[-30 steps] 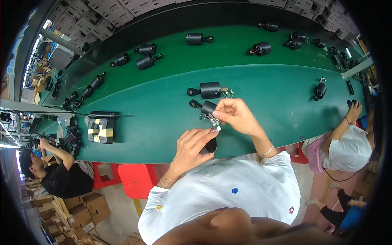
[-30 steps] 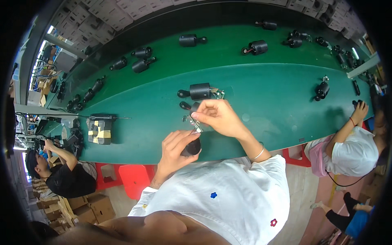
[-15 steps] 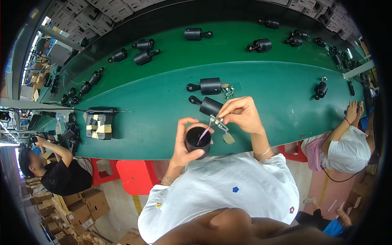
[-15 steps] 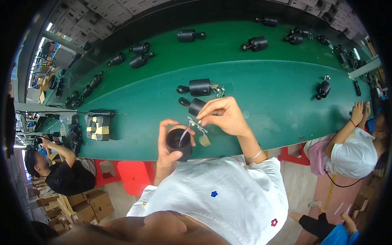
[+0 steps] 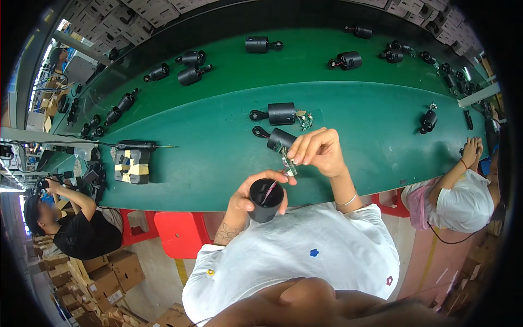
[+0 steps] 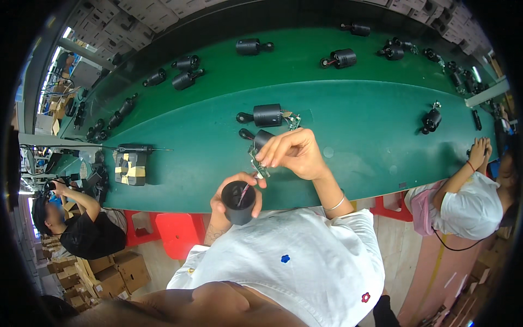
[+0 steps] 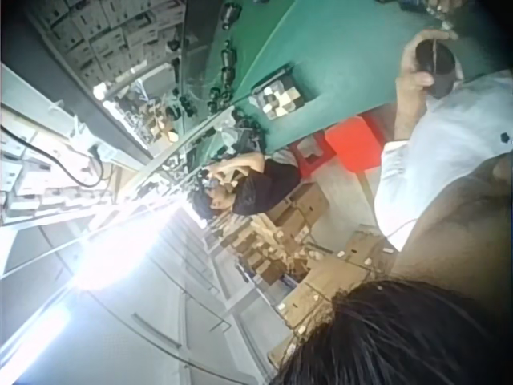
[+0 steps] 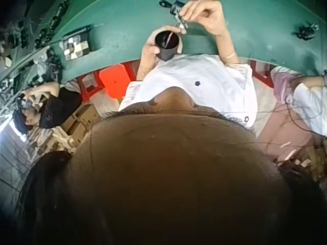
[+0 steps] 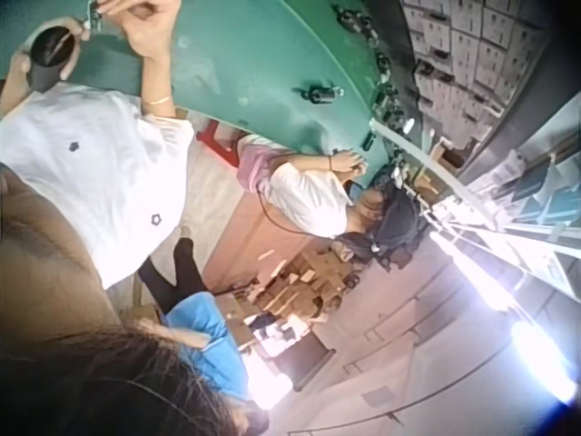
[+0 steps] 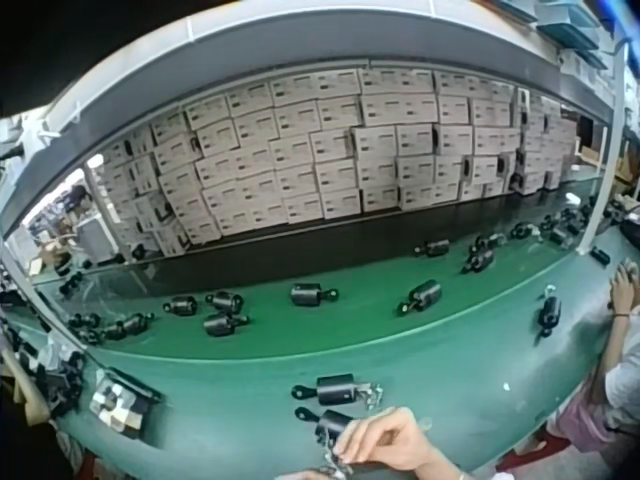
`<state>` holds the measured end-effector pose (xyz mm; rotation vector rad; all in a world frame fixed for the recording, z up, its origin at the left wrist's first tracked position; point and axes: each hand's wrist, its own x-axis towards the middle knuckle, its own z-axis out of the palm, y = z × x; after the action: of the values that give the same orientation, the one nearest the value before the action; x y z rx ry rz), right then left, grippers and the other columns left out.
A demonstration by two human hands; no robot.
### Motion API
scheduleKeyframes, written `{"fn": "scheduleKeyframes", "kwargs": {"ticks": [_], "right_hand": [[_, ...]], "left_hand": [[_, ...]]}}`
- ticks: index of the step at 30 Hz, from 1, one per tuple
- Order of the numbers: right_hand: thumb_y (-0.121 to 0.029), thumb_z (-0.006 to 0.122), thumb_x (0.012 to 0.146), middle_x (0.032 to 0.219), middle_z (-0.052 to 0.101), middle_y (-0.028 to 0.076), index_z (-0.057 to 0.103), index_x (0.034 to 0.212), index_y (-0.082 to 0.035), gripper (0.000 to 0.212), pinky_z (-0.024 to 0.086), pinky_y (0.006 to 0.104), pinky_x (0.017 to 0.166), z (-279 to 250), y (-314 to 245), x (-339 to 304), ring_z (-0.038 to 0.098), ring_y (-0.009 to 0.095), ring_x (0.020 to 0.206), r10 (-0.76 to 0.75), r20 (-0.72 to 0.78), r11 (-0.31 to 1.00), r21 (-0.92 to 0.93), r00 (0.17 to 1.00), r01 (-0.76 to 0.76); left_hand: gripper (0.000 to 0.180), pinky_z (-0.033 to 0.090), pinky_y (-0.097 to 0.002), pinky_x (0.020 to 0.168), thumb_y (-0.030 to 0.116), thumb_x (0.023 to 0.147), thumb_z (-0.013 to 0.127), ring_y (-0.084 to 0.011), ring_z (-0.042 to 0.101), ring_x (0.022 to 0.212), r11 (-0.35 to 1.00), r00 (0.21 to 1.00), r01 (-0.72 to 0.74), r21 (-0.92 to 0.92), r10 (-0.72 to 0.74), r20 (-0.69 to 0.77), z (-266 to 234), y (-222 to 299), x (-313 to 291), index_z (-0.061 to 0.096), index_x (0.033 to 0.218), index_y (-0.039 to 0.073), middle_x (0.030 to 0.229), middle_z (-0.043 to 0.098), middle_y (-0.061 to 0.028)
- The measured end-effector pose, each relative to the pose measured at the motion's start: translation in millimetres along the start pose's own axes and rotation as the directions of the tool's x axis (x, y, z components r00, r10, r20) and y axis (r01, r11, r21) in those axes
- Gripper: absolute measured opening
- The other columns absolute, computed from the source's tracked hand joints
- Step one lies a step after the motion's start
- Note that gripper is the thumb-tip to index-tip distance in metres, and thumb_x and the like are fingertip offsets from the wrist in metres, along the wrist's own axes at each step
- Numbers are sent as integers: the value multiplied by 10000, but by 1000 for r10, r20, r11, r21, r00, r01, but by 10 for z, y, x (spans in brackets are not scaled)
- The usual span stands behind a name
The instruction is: Assembling electronic circuit boards into black cylindrical housings at a factory workbench.
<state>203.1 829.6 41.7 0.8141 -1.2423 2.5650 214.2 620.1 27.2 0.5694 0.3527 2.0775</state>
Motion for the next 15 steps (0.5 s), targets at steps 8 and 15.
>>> {"fn": "scheduleKeyframes", "kwargs": {"ticks": [8,15], "right_hand": [[122,706,747,903,675,115,694,867,6,167,535,275,818,137,-50,21,646,214,950,243,-273,970,78,931,-230],[100,715,753,997,666,106,700,868,-5,156,514,266,796,-17,-32,-24,629,186,868,344,-172,920,-136,923,-368]], "left_hand": [[637,510,-318,761,161,678,775,-264,631,926,250,994,-65,966,103,40,126,201,135,573,1270,46,1283,572,-141],[581,498,-300,753,149,720,745,-238,625,876,-68,982,170,983,89,-164,276,191,164,566,1266,64,1238,596,-77]]}}
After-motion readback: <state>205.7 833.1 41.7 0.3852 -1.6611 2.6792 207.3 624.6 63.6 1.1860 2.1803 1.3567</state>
